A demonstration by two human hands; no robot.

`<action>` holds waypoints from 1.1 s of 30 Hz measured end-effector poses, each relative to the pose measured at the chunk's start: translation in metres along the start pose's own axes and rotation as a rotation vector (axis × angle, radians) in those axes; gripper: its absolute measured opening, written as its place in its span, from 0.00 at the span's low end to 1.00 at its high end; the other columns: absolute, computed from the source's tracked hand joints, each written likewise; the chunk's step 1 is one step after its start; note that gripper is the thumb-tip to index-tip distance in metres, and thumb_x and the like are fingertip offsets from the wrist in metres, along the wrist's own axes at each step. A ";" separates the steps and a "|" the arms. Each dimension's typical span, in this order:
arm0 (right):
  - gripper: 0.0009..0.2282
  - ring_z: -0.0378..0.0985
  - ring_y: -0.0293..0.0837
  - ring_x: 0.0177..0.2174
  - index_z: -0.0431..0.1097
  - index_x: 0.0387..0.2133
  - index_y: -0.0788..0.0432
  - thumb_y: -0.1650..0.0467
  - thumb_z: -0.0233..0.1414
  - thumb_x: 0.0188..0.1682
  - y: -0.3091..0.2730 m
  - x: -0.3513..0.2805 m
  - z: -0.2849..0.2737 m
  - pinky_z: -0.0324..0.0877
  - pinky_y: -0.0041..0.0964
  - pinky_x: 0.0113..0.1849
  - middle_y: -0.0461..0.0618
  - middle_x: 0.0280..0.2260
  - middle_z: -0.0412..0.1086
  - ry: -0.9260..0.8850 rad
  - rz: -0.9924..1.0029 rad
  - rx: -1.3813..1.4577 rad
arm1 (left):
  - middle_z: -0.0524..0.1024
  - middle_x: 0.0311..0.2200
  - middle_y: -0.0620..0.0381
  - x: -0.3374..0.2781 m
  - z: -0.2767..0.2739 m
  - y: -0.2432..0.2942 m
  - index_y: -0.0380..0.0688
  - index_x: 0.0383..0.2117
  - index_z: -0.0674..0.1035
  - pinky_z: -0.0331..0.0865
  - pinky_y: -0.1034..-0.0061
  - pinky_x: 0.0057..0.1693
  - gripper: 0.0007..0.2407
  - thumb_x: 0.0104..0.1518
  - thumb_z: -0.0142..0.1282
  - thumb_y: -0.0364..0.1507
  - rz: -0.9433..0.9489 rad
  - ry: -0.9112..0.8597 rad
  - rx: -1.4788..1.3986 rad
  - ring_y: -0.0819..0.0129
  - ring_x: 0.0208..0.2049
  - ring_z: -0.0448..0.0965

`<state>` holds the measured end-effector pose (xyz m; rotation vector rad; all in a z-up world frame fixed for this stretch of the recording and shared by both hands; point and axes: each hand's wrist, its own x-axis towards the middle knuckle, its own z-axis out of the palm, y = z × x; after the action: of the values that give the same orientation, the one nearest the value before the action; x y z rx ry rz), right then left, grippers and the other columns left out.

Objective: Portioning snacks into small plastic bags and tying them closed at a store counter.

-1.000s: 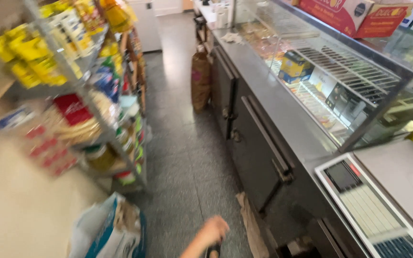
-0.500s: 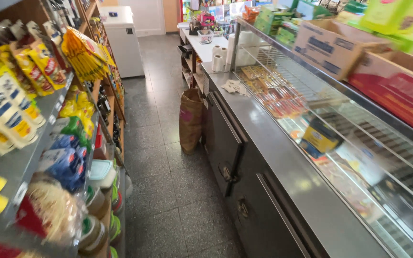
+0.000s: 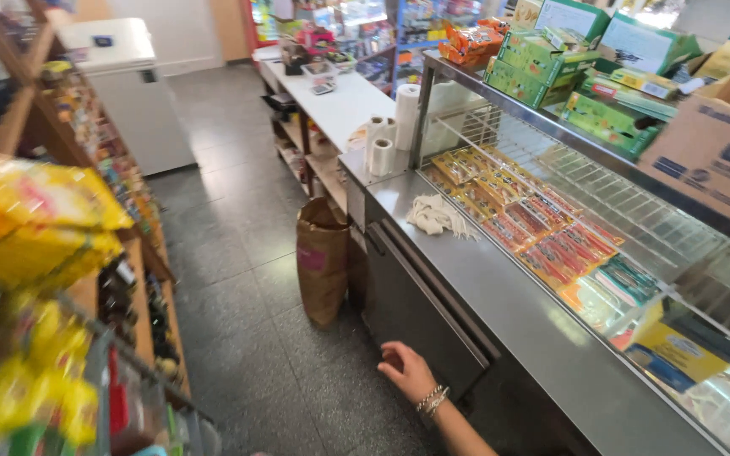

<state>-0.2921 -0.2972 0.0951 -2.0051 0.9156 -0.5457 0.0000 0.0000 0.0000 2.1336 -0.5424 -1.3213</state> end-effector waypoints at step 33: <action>0.43 0.70 0.51 0.58 0.49 0.68 0.53 0.54 0.62 0.40 -0.175 0.380 -0.059 0.66 0.44 0.53 0.54 0.63 0.63 0.808 0.363 -0.088 | 0.77 0.49 0.54 0.207 -0.066 0.612 0.44 0.55 0.72 0.70 0.67 0.55 0.25 0.49 0.64 0.34 1.180 -0.514 -0.071 0.62 0.49 0.77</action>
<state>-0.0180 -0.5534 0.2892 -1.6163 1.7625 -1.1480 0.1217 -0.5722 0.2829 0.9735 -1.5933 -1.0670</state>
